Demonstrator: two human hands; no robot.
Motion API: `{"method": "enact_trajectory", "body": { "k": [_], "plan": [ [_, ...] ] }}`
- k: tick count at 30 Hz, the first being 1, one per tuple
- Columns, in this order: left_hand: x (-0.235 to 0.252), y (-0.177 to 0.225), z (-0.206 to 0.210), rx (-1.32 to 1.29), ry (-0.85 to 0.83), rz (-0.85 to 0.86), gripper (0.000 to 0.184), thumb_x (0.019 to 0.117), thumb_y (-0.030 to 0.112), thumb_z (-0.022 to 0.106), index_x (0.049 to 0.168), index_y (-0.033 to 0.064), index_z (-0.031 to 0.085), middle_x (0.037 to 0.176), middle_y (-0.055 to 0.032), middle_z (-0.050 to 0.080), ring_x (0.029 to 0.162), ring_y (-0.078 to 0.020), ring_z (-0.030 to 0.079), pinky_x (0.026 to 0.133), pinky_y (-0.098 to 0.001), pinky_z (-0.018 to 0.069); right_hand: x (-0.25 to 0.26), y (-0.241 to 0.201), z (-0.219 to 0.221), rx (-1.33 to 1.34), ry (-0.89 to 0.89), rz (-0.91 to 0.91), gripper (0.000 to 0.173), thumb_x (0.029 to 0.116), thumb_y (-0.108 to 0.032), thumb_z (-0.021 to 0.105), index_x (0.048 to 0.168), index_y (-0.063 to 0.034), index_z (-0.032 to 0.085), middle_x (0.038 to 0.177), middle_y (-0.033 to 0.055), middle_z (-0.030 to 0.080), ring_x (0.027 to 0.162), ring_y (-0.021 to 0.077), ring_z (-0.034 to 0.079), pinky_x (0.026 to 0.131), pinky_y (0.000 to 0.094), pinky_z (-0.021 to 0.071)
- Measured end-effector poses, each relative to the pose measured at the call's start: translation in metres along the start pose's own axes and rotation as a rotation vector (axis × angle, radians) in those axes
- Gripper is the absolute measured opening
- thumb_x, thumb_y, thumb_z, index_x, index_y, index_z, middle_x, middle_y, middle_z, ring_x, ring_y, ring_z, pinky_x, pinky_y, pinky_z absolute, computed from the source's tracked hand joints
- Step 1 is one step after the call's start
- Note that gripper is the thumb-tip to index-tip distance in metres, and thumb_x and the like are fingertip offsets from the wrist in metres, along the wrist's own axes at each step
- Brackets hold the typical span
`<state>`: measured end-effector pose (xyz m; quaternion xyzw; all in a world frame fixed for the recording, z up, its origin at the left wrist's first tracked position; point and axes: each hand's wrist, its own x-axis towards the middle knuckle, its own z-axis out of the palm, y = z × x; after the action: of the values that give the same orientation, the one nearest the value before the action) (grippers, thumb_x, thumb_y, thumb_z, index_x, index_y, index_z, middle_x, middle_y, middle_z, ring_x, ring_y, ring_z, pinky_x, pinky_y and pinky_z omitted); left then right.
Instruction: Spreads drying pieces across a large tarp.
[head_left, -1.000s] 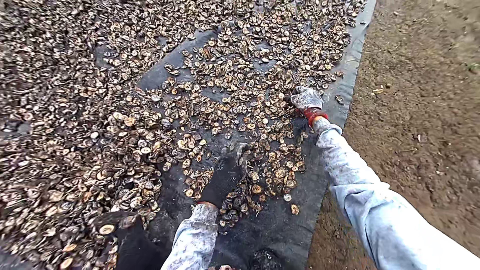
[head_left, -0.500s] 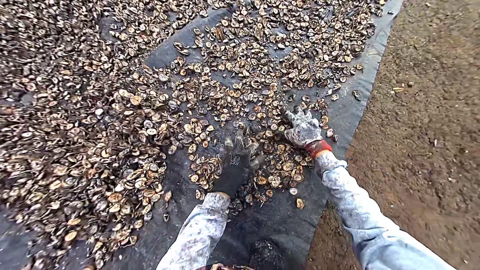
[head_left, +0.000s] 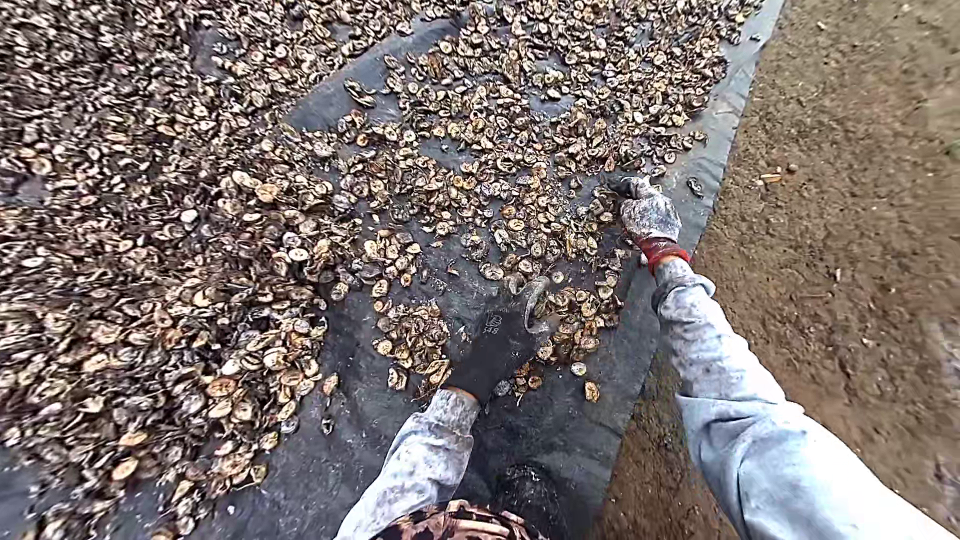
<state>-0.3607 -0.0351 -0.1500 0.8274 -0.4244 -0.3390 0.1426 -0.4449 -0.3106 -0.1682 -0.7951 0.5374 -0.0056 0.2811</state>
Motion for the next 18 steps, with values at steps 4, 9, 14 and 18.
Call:
{"method": "enact_trajectory", "body": {
  "k": [4, 9, 14, 18],
  "plan": [
    [0.006, 0.012, 0.048, 0.234, -0.289, 0.018, 0.085, 0.0943, 0.051, 0.066, 0.164, 0.02, 0.027, 0.17, -0.0241, 0.011, 0.155, -0.0516, 0.008, 0.118, -0.0732, 0.0173, -0.045, 0.018, 0.029, -0.234, -0.249, -0.275, 0.079, 0.0905, -0.028, 0.069, 0.159, -0.0428, 0.032, 0.168, 0.0206, 0.023, 0.138, 0.0512, 0.046, 0.096, 0.0739, 0.0445],
    [-0.033, 0.005, 0.037, 0.186, -0.257, -0.039, 0.05, 0.1056, 0.008, 0.046, 0.156, 0.0116, 0.043, 0.16, -0.0238, 0.039, 0.145, -0.0444, 0.041, 0.116, -0.0591, 0.0362, -0.17, 0.061, 0.088, -0.229, -0.345, -0.456, 0.075, 0.0897, -0.052, 0.063, 0.159, -0.0379, 0.038, 0.172, 0.0194, 0.009, 0.158, 0.0453, 0.003, 0.12, 0.0727, 0.0076],
    [-0.032, -0.038, 0.036, 0.118, 0.052, 0.012, 0.043, 0.1008, 0.028, 0.062, 0.141, 0.012, 0.062, 0.135, -0.0198, 0.065, 0.124, -0.0414, 0.063, 0.104, -0.0626, 0.0464, -0.188, 0.069, 0.117, 0.034, -0.042, -0.578, 0.037, 0.0957, -0.015, 0.059, 0.13, -0.0136, 0.073, 0.13, 0.0175, 0.07, 0.122, 0.0393, 0.064, 0.105, 0.057, 0.0485],
    [-0.038, -0.053, 0.014, 0.266, -0.007, -0.114, 0.079, 0.0879, 0.07, 0.063, 0.156, 0.0343, 0.044, 0.168, -0.0158, 0.027, 0.155, -0.0472, 0.016, 0.119, -0.0732, 0.0115, -0.183, 0.038, 0.091, -0.008, -0.247, -0.37, 0.059, 0.0873, -0.053, 0.071, 0.14, -0.0272, 0.065, 0.139, 0.0098, 0.065, 0.133, 0.0314, 0.056, 0.112, 0.0564, 0.0421]
  ]
}}
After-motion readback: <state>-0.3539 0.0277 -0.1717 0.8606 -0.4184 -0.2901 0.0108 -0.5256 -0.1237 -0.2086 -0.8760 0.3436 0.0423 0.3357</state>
